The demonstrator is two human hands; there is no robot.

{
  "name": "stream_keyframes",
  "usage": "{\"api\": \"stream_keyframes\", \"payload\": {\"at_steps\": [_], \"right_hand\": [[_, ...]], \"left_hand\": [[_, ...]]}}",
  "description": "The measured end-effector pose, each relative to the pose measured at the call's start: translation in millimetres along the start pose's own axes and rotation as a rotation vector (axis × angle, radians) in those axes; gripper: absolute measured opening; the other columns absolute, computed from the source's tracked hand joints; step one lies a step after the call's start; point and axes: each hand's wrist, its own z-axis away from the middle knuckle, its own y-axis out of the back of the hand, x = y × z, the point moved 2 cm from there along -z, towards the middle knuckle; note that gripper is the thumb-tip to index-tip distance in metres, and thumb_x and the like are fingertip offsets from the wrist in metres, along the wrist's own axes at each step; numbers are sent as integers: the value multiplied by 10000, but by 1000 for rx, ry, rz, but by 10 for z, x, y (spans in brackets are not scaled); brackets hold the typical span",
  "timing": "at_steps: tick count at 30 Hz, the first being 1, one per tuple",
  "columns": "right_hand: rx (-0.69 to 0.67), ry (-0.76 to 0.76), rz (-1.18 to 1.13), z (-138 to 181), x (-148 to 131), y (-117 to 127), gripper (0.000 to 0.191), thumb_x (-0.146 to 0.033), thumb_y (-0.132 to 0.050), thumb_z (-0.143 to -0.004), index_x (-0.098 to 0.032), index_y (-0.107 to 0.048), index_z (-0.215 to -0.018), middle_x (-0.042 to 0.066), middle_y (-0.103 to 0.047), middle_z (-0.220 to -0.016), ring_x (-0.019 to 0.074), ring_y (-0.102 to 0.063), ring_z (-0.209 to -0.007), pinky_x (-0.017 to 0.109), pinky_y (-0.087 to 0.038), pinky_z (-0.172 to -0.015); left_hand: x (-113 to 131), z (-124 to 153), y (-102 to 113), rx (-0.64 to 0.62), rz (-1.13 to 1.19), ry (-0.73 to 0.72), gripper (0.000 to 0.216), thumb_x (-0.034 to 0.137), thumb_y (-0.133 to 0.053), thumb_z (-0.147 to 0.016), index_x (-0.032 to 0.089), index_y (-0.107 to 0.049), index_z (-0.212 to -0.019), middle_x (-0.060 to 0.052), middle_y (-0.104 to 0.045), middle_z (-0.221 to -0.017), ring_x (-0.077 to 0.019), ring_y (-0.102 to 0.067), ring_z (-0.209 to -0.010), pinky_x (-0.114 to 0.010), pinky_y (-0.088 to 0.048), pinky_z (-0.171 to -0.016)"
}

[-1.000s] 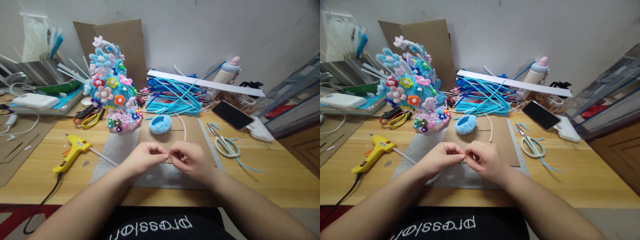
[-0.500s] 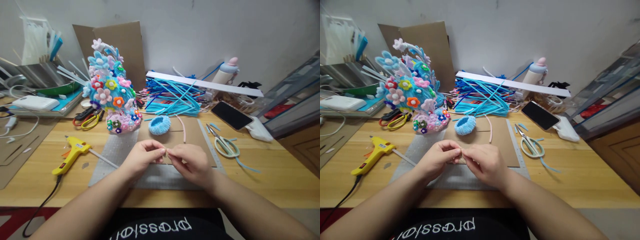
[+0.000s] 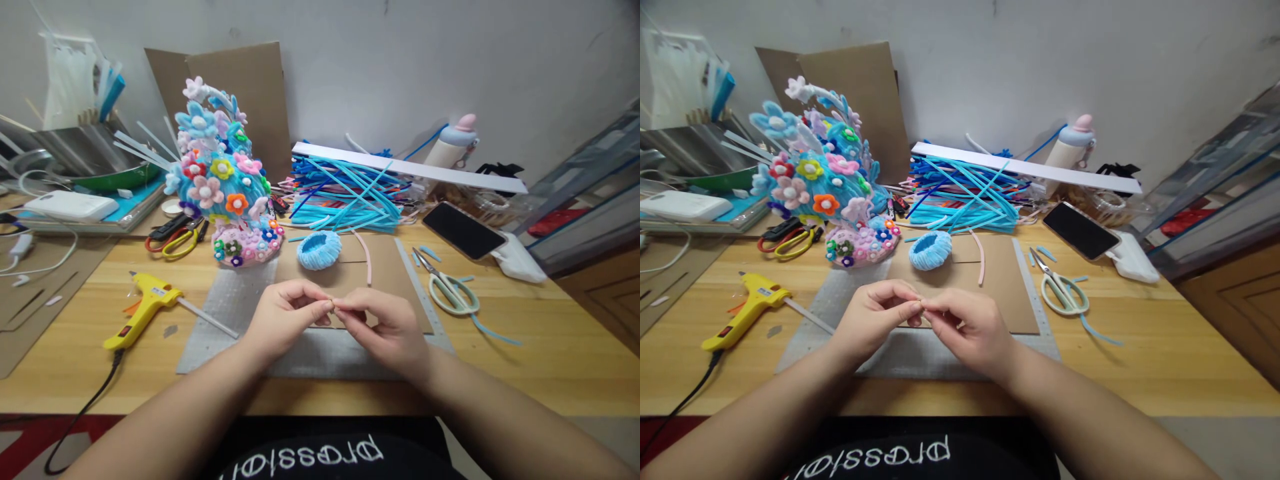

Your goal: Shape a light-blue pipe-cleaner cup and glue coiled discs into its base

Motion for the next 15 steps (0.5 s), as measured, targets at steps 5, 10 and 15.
{"api": "stream_keyframes", "payload": {"at_steps": [5, 10, 15], "right_hand": [[47, -268, -237, 5, 13, -64, 62, -223, -566, -851, -184, -591, -808, -5, -590, -671, 93, -532, -546, 213, -445, -489], [-48, -472, -494, 12, 86, -98, 142, -324, -533, -879, -190, -543, -833, -46, -505, -609, 72, -482, -480, 185, -416, -444], [-126, -467, -520, 31, 119, -120, 243, -378, -462, -920, -184, -550, -802, -40, -499, -608, 71, -475, -494, 194, -417, -478]], "left_hand": [[22, 42, -33, 34, -38, -52, 209, 305, -771, -645, 145, -646, -692, -16, -654, -652, -131, -627, -587, -258, -546, -584], [18, 39, -56, 8, -28, -32, 179, 257, -768, -645, 147, -635, -691, -6, -660, -622, -123, -620, -560, -248, -526, -572], [27, 39, -26, 15, -189, -155, 136, 246, -742, -682, 153, -643, -677, -19, -634, -662, -139, -604, -620, -257, -488, -594]]}}
